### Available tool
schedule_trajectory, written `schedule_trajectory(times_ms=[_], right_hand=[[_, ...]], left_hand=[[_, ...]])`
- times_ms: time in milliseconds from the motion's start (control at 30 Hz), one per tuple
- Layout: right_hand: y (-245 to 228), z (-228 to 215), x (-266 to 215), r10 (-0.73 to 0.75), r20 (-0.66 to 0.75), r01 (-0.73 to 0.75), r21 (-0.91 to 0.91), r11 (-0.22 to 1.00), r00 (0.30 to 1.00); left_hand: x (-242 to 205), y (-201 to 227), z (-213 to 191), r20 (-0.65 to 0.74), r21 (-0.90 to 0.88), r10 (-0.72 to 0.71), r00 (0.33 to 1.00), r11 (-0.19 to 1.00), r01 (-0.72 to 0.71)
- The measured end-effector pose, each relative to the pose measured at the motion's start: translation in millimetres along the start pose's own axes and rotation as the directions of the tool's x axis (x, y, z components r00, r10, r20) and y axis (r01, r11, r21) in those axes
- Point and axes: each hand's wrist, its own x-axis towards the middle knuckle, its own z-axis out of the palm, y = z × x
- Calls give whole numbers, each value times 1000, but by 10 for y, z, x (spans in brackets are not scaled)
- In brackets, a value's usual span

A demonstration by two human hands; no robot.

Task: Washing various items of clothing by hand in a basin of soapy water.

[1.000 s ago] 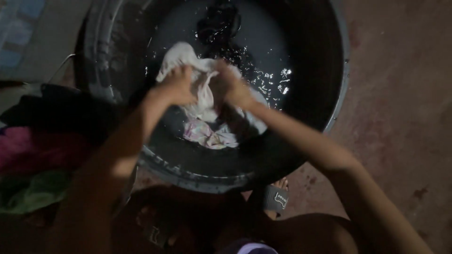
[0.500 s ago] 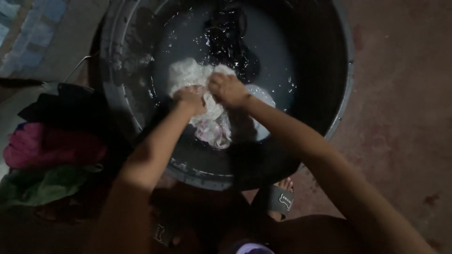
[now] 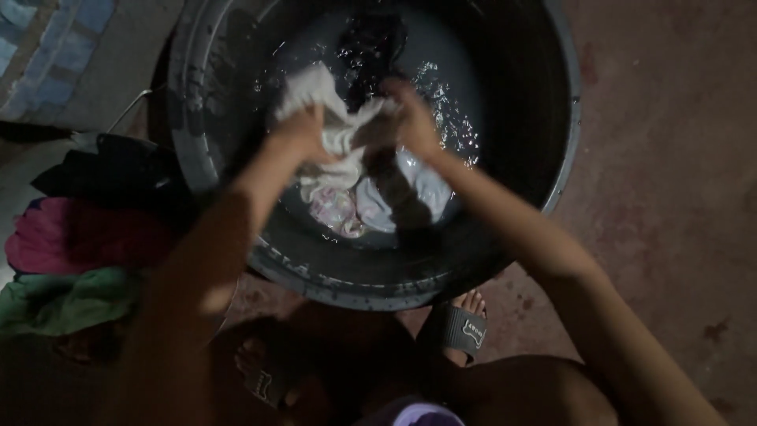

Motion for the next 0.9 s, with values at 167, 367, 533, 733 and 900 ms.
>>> schedule_trajectory(times_ms=[167, 367, 533, 733, 900], right_hand=[[94, 441, -541, 225, 485, 483, -873, 68, 845], [-21, 406, -360, 656, 315, 524, -839, -146, 686], [411, -519, -24, 330, 314, -5, -718, 697, 890], [-588, -868, -199, 338, -246, -417, -586, 695, 909], [-1632, -31, -454, 350, -97, -363, -201, 910, 932]], left_hand=[[52, 249, 838, 163, 172, -46, 986, 985, 18], [1328, -340, 2229, 19, 102, 179, 984, 978, -180], [413, -178, 603, 291, 12, 39, 956, 999, -44], [-305, -313, -577, 208, -280, 161, 965, 955, -99], [-821, 494, -842, -251, -200, 433, 866, 852, -484]])
